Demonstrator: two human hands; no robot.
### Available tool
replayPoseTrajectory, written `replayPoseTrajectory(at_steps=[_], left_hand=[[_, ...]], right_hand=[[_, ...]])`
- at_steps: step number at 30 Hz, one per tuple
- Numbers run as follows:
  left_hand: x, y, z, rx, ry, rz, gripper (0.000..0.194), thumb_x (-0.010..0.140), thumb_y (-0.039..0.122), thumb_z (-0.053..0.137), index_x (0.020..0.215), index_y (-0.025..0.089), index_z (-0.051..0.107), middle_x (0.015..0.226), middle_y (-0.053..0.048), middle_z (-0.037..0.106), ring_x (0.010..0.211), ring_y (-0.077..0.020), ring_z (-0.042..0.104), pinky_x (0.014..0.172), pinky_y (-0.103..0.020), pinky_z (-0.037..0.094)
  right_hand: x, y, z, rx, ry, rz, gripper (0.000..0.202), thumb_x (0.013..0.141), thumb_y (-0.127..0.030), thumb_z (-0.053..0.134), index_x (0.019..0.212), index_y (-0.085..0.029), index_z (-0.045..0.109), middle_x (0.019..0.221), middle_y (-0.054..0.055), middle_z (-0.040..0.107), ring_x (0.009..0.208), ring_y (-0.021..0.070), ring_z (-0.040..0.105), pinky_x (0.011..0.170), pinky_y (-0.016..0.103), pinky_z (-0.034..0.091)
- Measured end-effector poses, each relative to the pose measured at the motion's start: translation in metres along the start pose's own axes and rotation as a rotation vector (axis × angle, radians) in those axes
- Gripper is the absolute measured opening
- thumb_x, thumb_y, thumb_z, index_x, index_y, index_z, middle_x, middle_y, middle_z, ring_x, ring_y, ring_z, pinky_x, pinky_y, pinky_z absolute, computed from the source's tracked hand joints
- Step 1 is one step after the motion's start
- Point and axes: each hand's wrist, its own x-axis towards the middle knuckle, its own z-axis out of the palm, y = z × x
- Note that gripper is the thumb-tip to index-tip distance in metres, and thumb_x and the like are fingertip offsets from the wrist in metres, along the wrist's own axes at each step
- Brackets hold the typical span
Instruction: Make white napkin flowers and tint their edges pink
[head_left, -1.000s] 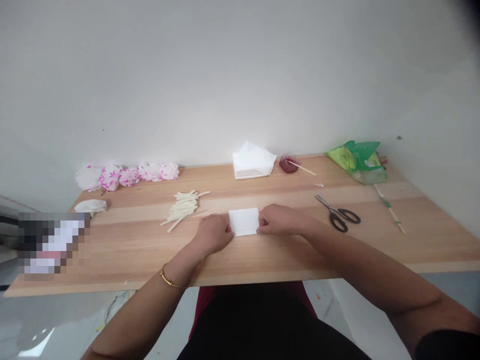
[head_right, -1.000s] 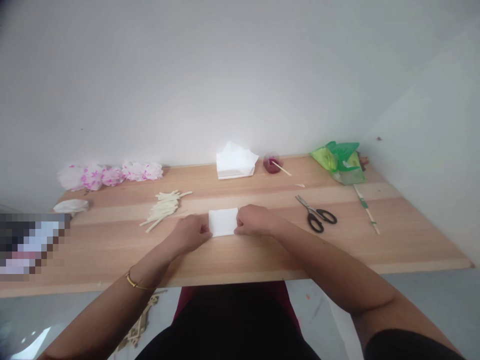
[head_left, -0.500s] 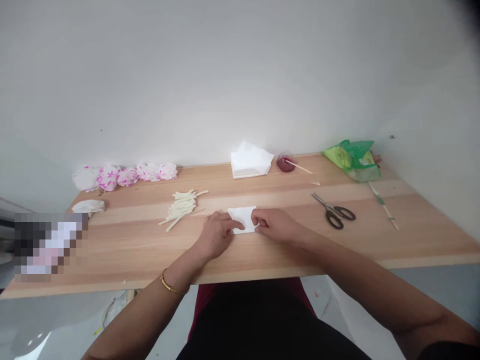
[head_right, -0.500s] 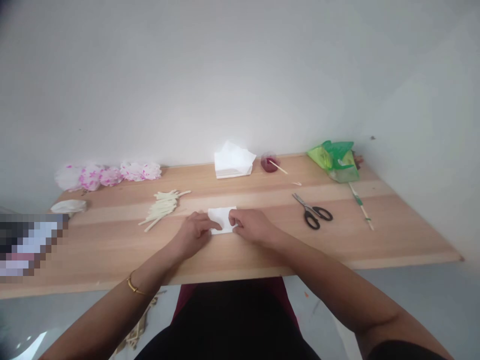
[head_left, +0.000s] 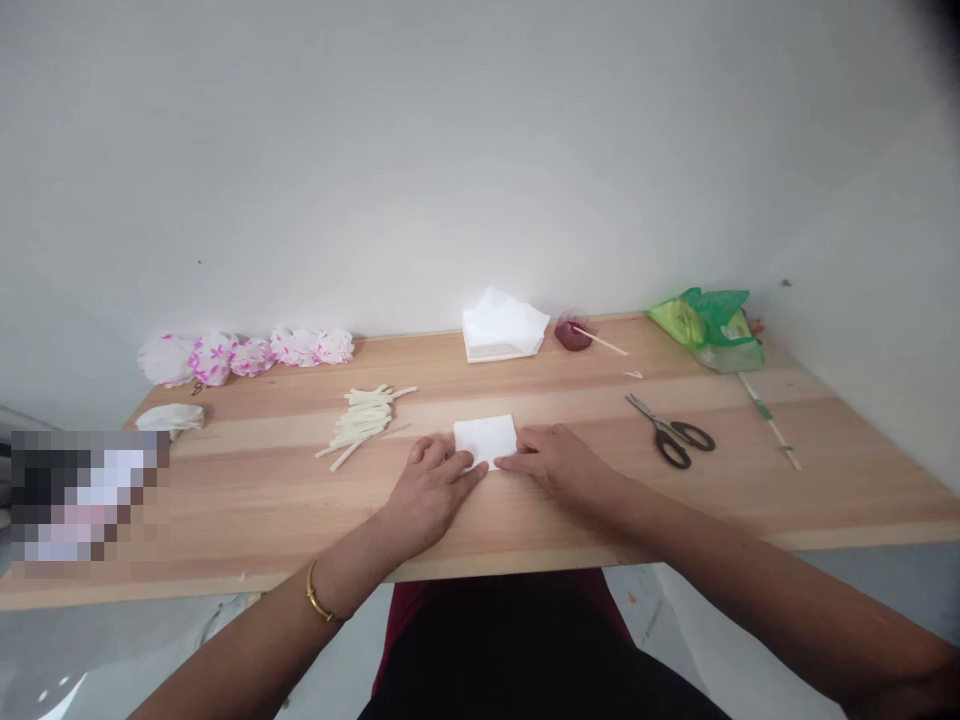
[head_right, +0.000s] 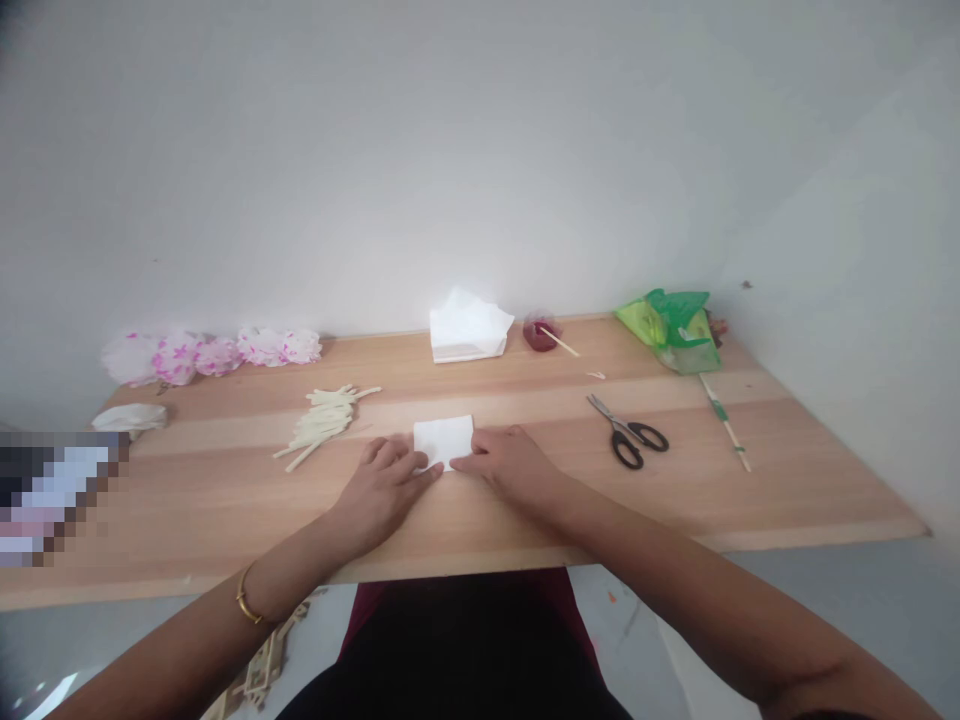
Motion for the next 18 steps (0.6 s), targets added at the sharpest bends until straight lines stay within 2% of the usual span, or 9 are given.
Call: replayPoseTrajectory(at_steps=[2,5,8,11,15,16,18], left_hand=[[-0.001,0.000,0.000,0.000,-0.004,0.005,0.036,0.092,0.020,0.042,0.127,0.023,0.052,0.110,-0.008,0.061,0.100,-0.0250,0.046,0.092,-0.046,0.033],[-0.003,-0.001,0.002,-0.017,0.046,-0.038,0.035,0.091,0.017,0.043,0.123,0.022,0.055,0.112,-0.008,0.062,0.102,-0.0249,0.047,0.092,-0.045,0.034],[-0.004,-0.004,0.004,0.001,0.086,-0.066,0.034,0.090,0.016,0.045,0.120,0.023,0.057,0.122,-0.008,0.059,0.106,-0.0263,0.046,0.093,-0.047,0.034],[-0.005,-0.006,0.001,0.068,0.068,-0.078,0.034,0.088,0.014,0.045,0.119,0.021,0.058,0.131,-0.009,0.054,0.111,-0.0291,0.045,0.098,-0.051,0.030],[-0.009,-0.004,-0.005,0.117,0.128,-0.219,0.038,0.086,0.011,0.045,0.123,0.016,0.054,0.132,-0.013,0.053,0.114,-0.0319,0.044,0.099,-0.052,0.030],[-0.010,-0.003,-0.005,0.091,0.153,-0.206,0.039,0.086,0.011,0.045,0.125,0.015,0.053,0.130,-0.013,0.054,0.113,-0.0313,0.044,0.098,-0.051,0.032],[-0.010,0.001,-0.004,0.003,0.166,-0.090,0.039,0.087,0.011,0.044,0.126,0.014,0.051,0.126,-0.013,0.056,0.112,-0.0286,0.046,0.097,-0.047,0.036]], right_hand=[[-0.004,0.000,-0.001,-0.062,-0.003,-0.026,0.029,0.094,-0.033,0.044,0.090,-0.019,0.069,0.077,0.002,0.059,0.074,0.0159,0.049,0.072,0.029,0.034],[-0.009,0.003,0.002,-0.209,-0.009,-0.153,0.029,0.096,-0.028,0.040,0.105,-0.025,0.068,0.089,0.005,0.059,0.084,0.0183,0.048,0.079,0.033,0.034],[-0.013,0.006,0.008,-0.244,0.054,-0.224,0.033,0.096,-0.020,0.039,0.114,-0.029,0.065,0.103,0.008,0.058,0.093,0.0198,0.050,0.084,0.037,0.035],[-0.015,0.009,0.012,-0.239,0.133,-0.245,0.034,0.094,-0.017,0.041,0.115,-0.031,0.065,0.117,0.011,0.053,0.102,0.0224,0.049,0.087,0.041,0.036],[-0.016,0.008,0.013,-0.258,0.144,-0.260,0.035,0.093,-0.015,0.042,0.115,-0.030,0.065,0.122,0.011,0.052,0.108,0.0238,0.049,0.088,0.042,0.038],[-0.016,0.008,0.013,-0.262,0.140,-0.266,0.035,0.093,-0.015,0.042,0.116,-0.030,0.064,0.121,0.011,0.052,0.109,0.0237,0.049,0.088,0.042,0.038],[-0.016,0.007,0.012,-0.270,0.137,-0.281,0.036,0.093,-0.014,0.042,0.118,-0.029,0.063,0.121,0.011,0.054,0.111,0.0237,0.048,0.089,0.042,0.038]])
